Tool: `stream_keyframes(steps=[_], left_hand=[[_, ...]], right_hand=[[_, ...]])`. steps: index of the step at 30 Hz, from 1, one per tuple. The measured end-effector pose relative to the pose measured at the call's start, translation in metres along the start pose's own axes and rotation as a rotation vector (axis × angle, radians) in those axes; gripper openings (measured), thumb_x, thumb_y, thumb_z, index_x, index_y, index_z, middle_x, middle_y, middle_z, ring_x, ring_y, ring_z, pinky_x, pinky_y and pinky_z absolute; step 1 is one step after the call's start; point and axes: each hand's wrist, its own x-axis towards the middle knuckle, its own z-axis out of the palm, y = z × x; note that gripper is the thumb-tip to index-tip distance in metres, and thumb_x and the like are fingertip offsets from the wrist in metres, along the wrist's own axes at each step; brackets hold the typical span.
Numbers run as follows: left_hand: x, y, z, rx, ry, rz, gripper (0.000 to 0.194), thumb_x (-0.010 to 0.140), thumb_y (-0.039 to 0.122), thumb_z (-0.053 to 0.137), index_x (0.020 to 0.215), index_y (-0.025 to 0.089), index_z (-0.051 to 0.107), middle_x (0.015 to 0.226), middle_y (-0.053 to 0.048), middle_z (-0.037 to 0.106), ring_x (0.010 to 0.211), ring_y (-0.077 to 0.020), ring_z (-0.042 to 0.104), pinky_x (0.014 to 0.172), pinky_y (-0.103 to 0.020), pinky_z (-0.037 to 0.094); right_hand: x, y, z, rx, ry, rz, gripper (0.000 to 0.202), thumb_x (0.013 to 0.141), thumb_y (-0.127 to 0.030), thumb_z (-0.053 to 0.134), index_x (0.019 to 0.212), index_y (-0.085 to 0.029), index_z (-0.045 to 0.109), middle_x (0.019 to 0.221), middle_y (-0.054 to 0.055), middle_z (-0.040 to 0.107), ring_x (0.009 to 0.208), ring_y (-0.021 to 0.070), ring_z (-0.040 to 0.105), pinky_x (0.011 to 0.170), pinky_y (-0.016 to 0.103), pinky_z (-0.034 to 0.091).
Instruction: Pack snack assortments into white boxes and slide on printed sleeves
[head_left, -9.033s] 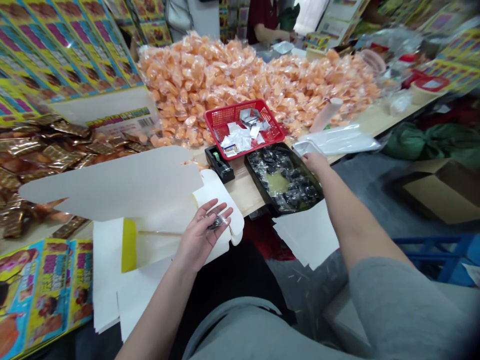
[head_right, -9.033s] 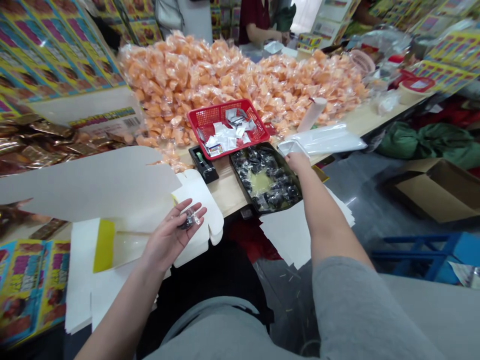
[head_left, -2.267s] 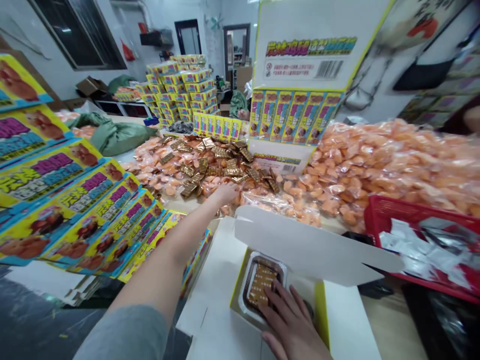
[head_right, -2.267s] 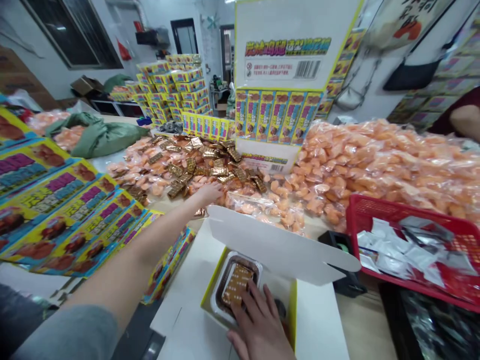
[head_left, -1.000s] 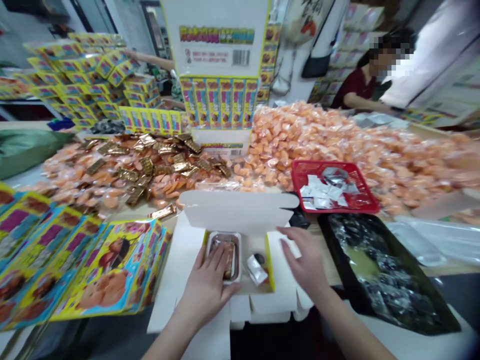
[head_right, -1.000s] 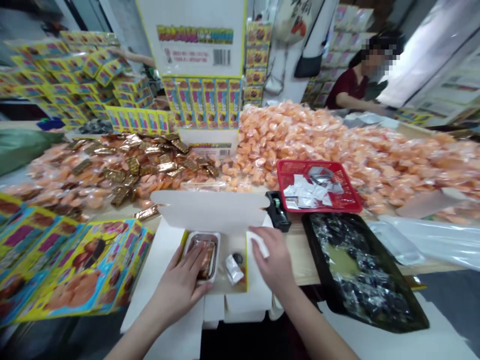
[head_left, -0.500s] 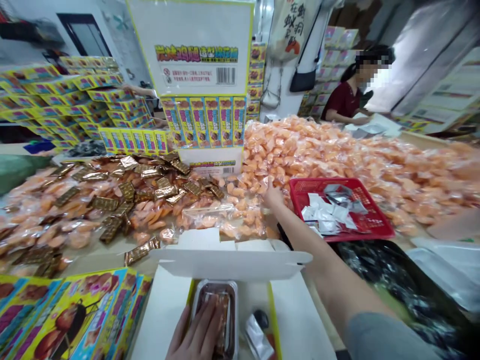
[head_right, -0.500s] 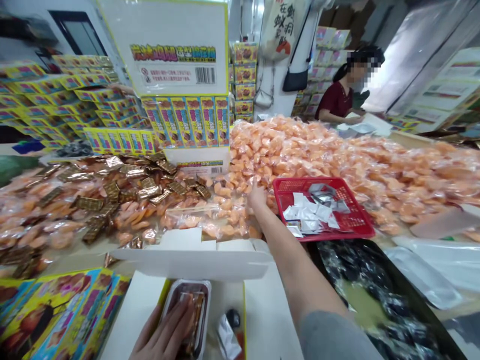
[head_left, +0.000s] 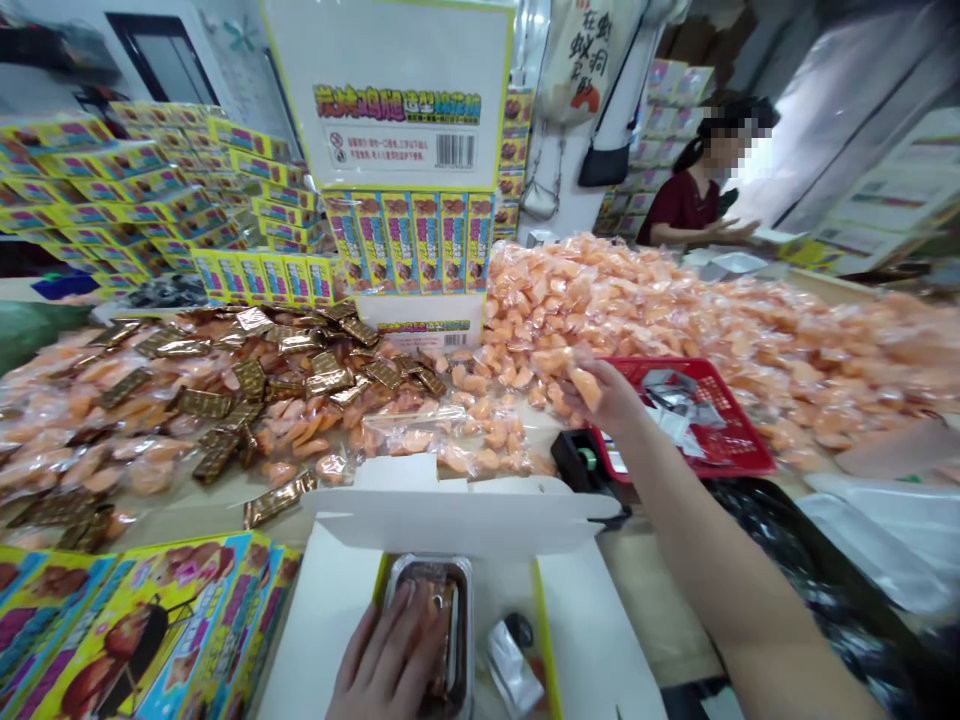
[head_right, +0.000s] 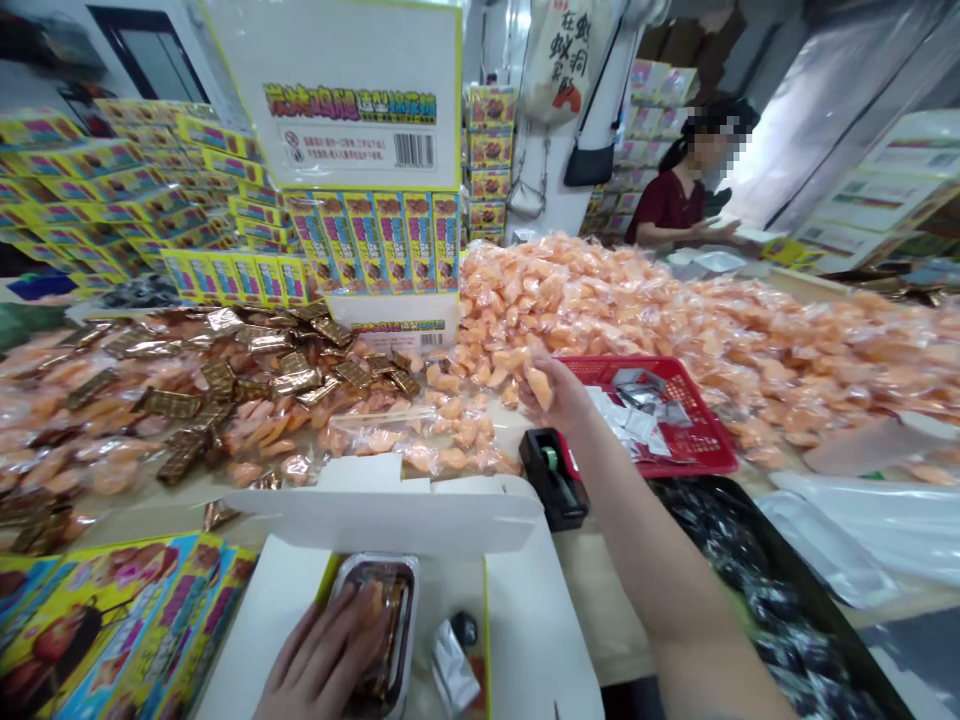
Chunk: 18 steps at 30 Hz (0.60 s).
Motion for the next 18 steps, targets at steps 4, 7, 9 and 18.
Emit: stream_keyframes(steps=[4, 7, 9, 18], left_hand=[[0.012, 0.011, -0.027, -0.208, 0.055, -0.128, 0.041, 0.087, 0.031, 0.058, 0.127, 0.025, 0.058, 0.137, -0.009, 0.056, 0.131, -0.0283, 0.046, 0.107, -0.044, 0.039], [0.034, 0.039, -0.052, -0.534, 0.077, -0.222, 0.037, 0.089, 0.015, 0.053, 0.124, 0.027, 0.056, 0.13, -0.008, 0.059, 0.128, -0.0237, 0.048, 0.105, -0.041, 0.042], [0.055, 0.066, -0.064, -0.777, 0.069, -0.258, 0.039, 0.091, 0.018, 0.052, 0.129, 0.027, 0.052, 0.131, -0.009, 0.057, 0.125, -0.0222, 0.051, 0.105, -0.04, 0.043], [0.086, 0.082, -0.044, -1.333, -0.126, -0.818, 0.042, 0.09, 0.033, 0.053, 0.128, 0.017, 0.045, 0.11, -0.011, 0.066, 0.09, -0.0215, 0.069, 0.08, -0.036, 0.054]], right_hand=[[-0.105, -0.018, -0.057, 0.338, -0.136, 0.148, 0.015, 0.078, -0.037, 0.045, 0.07, -0.025, 0.046, 0.064, -0.002, 0.039, 0.051, 0.0124, 0.029, 0.047, 0.026, 0.024], [-0.181, -0.019, -0.072, 0.359, -0.159, 0.295, 0.013, 0.072, -0.037, 0.047, 0.075, -0.025, 0.051, 0.062, -0.003, 0.037, 0.048, 0.0113, 0.021, 0.045, 0.027, 0.019], [-0.222, -0.017, -0.064, 0.407, -0.207, 0.382, 0.023, 0.068, -0.038, 0.049, 0.084, -0.024, 0.057, 0.06, -0.003, 0.037, 0.045, 0.0099, 0.02, 0.043, 0.026, 0.017], [-0.29, -0.003, -0.005, 0.473, -0.388, 0.541, 0.057, 0.07, -0.034, 0.07, 0.124, -0.022, 0.058, 0.084, 0.001, 0.062, 0.063, 0.0127, 0.058, 0.052, 0.024, 0.043]])
